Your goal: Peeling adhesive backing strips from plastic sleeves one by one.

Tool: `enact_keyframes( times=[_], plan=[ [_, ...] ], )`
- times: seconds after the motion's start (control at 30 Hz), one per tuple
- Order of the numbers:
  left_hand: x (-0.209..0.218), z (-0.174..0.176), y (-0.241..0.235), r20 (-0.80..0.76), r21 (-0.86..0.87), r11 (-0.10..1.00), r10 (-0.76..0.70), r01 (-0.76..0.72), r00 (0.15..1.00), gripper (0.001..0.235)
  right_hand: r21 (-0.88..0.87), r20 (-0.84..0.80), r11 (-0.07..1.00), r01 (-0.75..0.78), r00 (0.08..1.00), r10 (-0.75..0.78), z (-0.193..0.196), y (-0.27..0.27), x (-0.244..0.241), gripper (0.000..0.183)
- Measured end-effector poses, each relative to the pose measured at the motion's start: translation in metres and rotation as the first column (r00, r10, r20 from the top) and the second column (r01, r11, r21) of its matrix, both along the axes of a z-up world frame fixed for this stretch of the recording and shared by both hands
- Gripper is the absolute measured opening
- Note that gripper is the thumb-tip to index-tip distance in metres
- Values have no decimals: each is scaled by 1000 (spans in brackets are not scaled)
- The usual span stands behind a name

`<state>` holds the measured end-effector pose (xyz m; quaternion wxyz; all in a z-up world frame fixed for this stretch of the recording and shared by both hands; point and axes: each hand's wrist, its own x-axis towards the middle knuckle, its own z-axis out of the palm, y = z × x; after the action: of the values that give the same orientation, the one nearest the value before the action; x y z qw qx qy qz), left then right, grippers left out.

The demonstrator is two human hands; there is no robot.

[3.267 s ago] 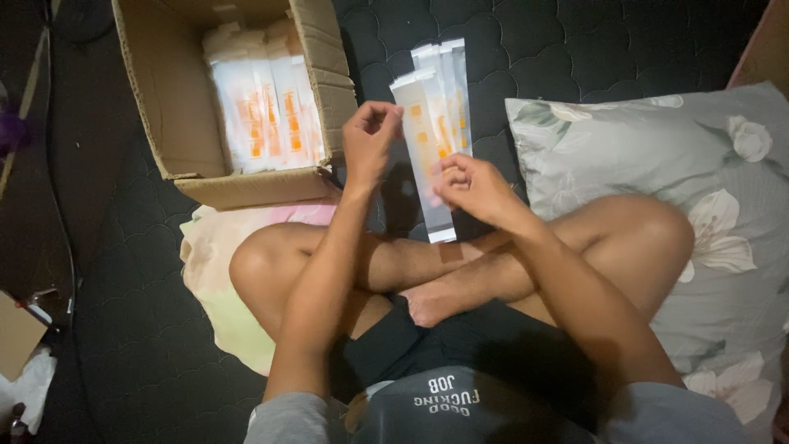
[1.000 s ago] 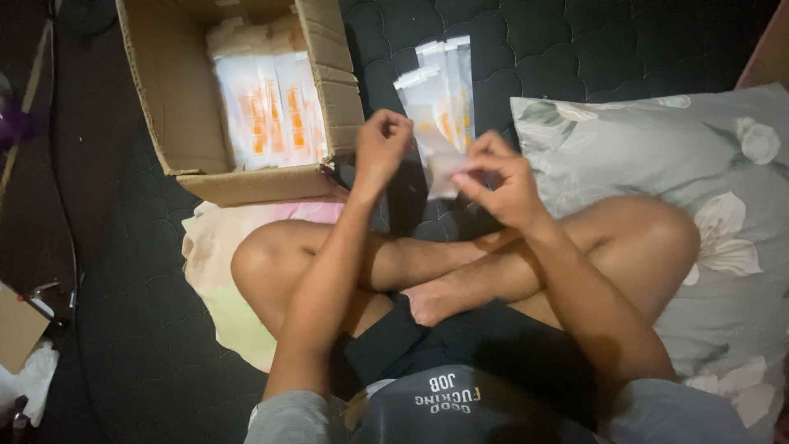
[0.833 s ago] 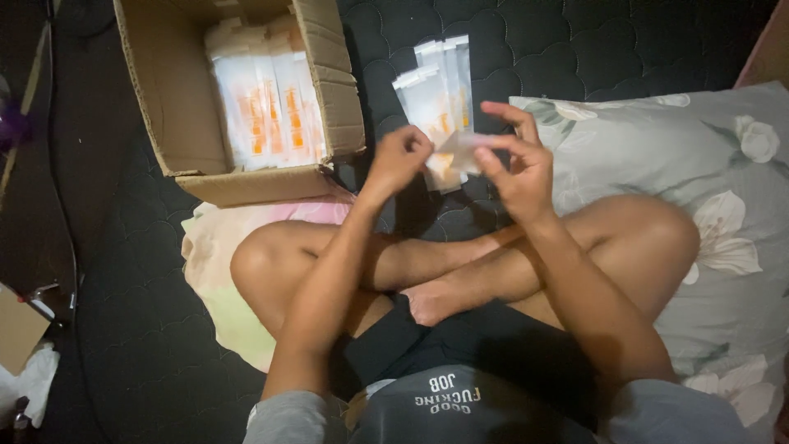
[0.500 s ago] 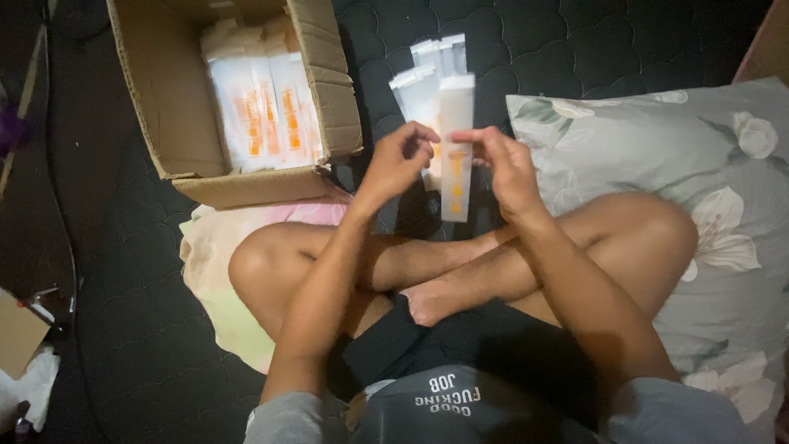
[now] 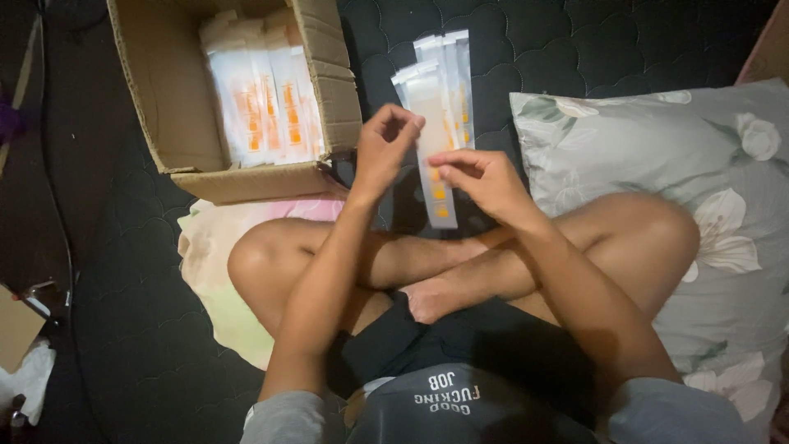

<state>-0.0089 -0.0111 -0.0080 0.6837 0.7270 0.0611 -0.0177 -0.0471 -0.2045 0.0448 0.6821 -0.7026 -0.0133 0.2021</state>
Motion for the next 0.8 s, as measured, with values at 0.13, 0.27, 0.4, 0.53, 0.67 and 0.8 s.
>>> enact_keyframes(
  times=[0.13, 0.27, 0.4, 0.53, 0.67, 0.8],
  plan=[
    [7, -4, 4, 19, 10, 997, 76, -77, 997, 12, -49, -50, 994, -93, 995, 91, -5, 0, -5, 22],
    [10, -8, 5, 127, 82, 981, 165, -176, 978, 12, -188, -115, 922, -339, 940, 322, -9, -5, -9, 17],
    [7, -7, 2, 198, 146, 967, 178, -209, 964, 11, -265, -168, 821, -506, 862, 478, -3, -7, -12, 13],
    [7, -8, 2, 188, 147, 968, 173, -202, 967, 12, -299, -179, 796, -526, 850, 495, -3, -6, -9, 12],
    [8, -17, 3, 210, 175, 962, 173, -211, 962, 13, -291, -193, 786, -546, 838, 511, -20, -10, -10, 13],
    [9, -17, 4, 217, 191, 959, 165, -208, 962, 13, -298, -188, 768, -568, 823, 536, 3, -9, -6, 14]
  ],
)
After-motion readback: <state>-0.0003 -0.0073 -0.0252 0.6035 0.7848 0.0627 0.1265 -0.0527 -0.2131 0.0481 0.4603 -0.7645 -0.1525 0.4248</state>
